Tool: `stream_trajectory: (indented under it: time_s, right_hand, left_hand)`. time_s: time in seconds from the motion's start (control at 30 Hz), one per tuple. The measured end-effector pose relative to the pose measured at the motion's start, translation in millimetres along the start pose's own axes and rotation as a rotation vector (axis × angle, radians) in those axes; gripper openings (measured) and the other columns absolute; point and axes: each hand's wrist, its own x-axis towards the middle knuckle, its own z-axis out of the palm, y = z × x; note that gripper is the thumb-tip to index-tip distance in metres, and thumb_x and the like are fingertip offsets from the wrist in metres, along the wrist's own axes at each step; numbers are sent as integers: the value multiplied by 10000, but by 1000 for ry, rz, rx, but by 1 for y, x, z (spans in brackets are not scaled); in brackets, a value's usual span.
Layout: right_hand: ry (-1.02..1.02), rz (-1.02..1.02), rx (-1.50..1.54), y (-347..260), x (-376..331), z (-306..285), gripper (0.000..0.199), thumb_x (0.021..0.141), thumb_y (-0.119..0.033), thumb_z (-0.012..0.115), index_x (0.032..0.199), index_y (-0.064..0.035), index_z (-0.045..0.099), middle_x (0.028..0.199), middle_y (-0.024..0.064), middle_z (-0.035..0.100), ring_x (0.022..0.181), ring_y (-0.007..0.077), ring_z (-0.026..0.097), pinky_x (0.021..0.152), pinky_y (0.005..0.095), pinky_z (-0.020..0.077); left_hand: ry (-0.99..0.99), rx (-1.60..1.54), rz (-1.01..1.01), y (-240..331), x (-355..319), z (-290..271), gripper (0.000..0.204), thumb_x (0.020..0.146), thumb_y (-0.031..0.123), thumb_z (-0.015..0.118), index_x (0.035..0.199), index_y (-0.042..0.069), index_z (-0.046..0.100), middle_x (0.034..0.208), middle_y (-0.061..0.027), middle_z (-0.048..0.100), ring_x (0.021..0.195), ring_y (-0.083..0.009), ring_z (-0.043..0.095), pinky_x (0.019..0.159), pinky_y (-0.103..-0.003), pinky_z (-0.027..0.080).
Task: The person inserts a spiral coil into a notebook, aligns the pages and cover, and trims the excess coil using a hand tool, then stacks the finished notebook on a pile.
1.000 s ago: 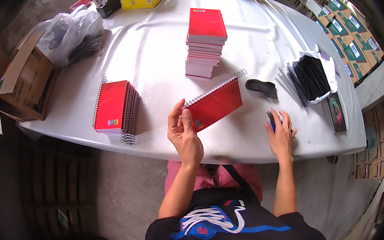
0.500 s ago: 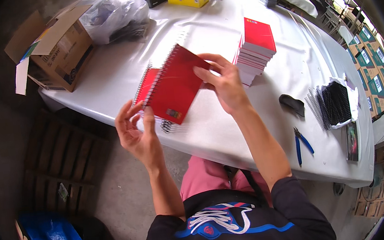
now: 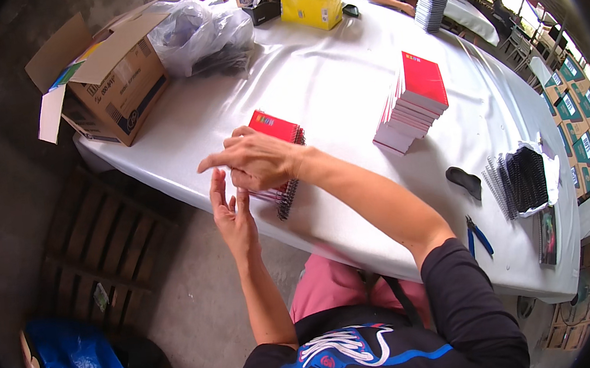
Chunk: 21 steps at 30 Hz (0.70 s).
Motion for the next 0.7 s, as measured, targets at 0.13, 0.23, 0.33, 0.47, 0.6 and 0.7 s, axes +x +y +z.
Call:
stream_trajectory:
  time_s: [0.13,0.23,0.33,0.47,0.6,0.7]
  right_hand:
    - [433,62,-13,9,-25,-6,484,797,-120,512,1279,-160,517,1167,148,583,1073,270,566,989,413,369]
    - [627,381,282,39,-59,-9,403,861,-197,516,1252,-105,544,1208,174,557,1104,299,550,980,392,391]
    - [498,707,332,56,-86,10,441,921,-342,514,1267,-68,525,1201,196,563,1131,319,539,971,372,406]
    - [568,757,592,54,-93,29,436,922,-320,529,1236,-17,526,1182,187,582,1132,290,546,969,361,413]
    - [593,776,638,58,-99,32,418,919,-303,543,1216,-10,519,1134,176,610,1102,269,567,963,350,419]
    - [524,803,549,50,-100,22,412,914,-295,547,1226,-30,504,1202,190,556,1159,289,522,986,370,405]
  left_hand:
    - [-66,166,-42,7,-3,-6,545,852,-52,490,1383,-9,373,1452,-127,356,1322,-187,361,1047,-322,337]
    - [-81,79,-42,13,-5,0,514,852,-48,454,1362,6,420,1420,-126,412,1308,-172,380,1036,-313,338]
    - [-109,11,-60,11,0,9,438,913,43,500,1347,14,442,1381,-122,453,1267,-172,424,1024,-302,348]
    - [-133,186,65,-1,8,10,405,954,164,532,1318,2,463,1333,-105,488,1199,-173,482,1011,-295,367]
    - [-137,149,64,-3,9,14,376,950,143,530,1293,-3,482,1305,-101,505,1186,-171,489,997,-284,382]
    - [-115,157,68,-4,9,16,353,945,138,537,1269,1,505,1307,-97,505,1166,-168,498,985,-283,393]
